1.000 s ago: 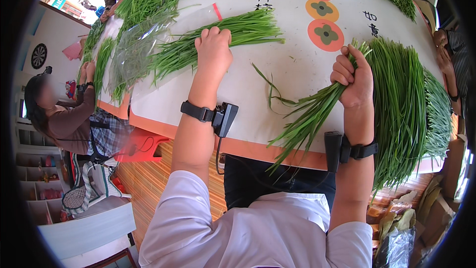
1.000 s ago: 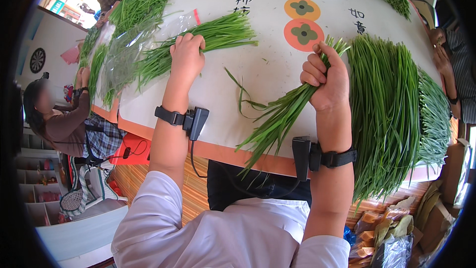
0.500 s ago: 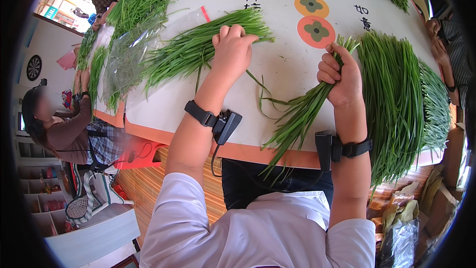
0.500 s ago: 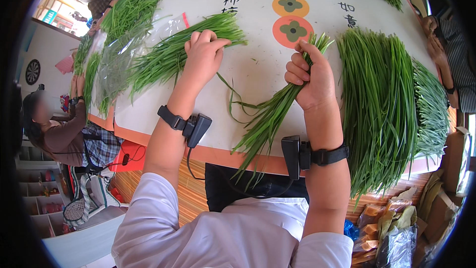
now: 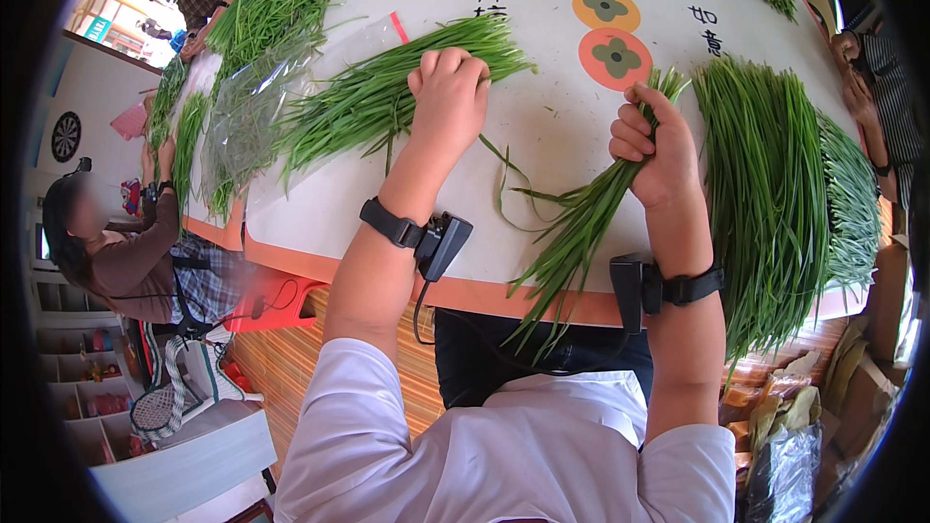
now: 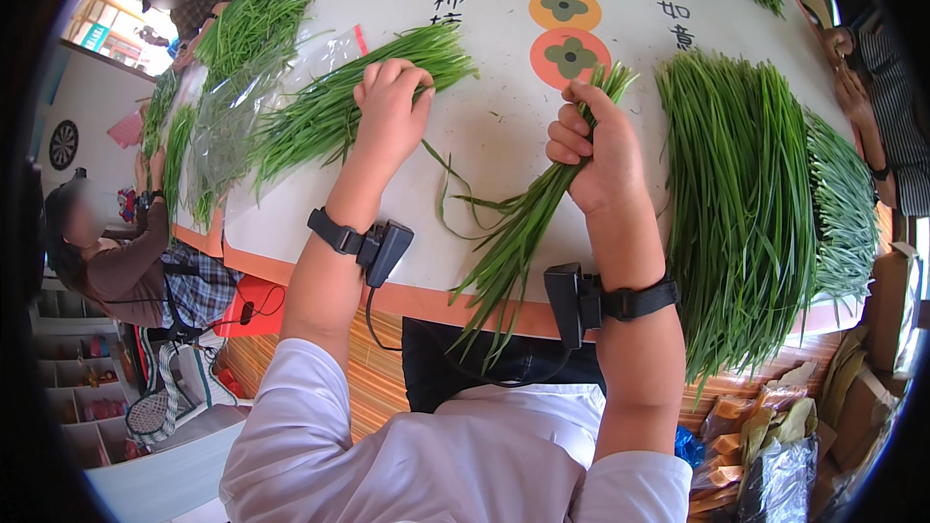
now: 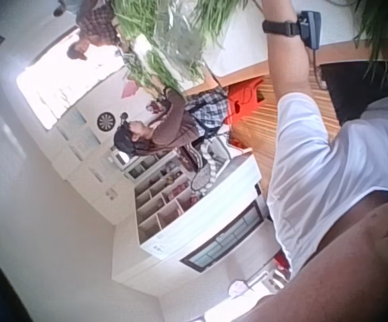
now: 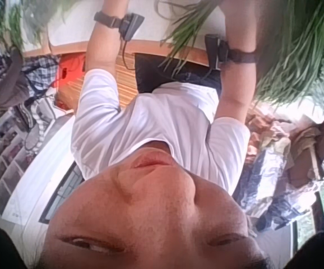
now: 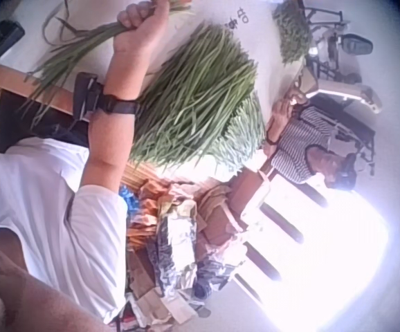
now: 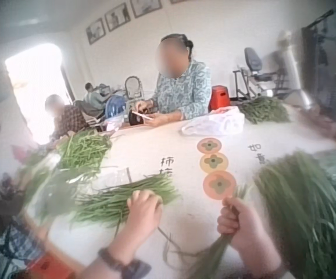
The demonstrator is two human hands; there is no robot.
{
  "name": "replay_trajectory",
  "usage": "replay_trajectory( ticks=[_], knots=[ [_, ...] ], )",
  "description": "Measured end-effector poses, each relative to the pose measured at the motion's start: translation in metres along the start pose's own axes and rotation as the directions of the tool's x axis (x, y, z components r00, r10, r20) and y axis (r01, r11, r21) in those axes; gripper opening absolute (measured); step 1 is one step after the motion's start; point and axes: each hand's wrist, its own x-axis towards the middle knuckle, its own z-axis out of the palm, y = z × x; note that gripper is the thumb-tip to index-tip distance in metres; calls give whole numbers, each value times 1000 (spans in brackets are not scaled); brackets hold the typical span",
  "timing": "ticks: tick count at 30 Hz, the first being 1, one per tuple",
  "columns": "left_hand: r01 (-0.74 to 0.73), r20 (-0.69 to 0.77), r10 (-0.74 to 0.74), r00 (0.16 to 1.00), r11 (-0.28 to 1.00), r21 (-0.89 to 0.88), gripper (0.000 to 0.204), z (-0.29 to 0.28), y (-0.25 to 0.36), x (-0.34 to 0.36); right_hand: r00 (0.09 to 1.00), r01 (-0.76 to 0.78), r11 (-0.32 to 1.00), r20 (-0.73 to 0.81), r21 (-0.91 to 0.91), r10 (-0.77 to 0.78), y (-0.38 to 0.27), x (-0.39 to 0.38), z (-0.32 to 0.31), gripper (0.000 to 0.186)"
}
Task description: The person sorts and bundles long green vegetables, likely chives or scallions, on a large table. They gather the vegetables into bunches, align the stems, and arrange them neatly on the table surface.
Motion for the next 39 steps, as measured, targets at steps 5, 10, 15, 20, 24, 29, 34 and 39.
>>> replay_trajectory(
  ticks=[5,10,15,20,24,29,34,39],
  knots=[
    [-38,-101,10,995,960,-279,14,-8,12,-1,1000,10,999,3,-40,-10,12,-1,7,14],
    [145,89,-114,989,720,-679,11,-11,46,-13,993,114,981,58,-156,-106,30,-6,19,17],
    [275,241,-136,961,581,-766,11,-17,71,-19,990,84,958,135,-273,-48,36,-8,20,13],
    [305,298,-109,948,566,-766,14,-21,79,-19,991,60,970,132,-235,-29,38,-8,19,15],
    [307,304,-103,947,567,-765,16,-18,76,-20,996,58,969,86,-241,-38,39,-7,20,19],
    [296,290,-106,951,576,-762,13,-20,78,-19,996,65,964,78,-258,-47,39,-7,21,21],
    [258,275,-56,960,561,-786,18,-16,77,-22,985,148,937,-42,-316,-169,40,-4,18,22],
    [264,186,-188,964,700,-664,13,-18,65,-22,930,277,960,-242,-38,-277,25,-3,27,21]
  ],
)
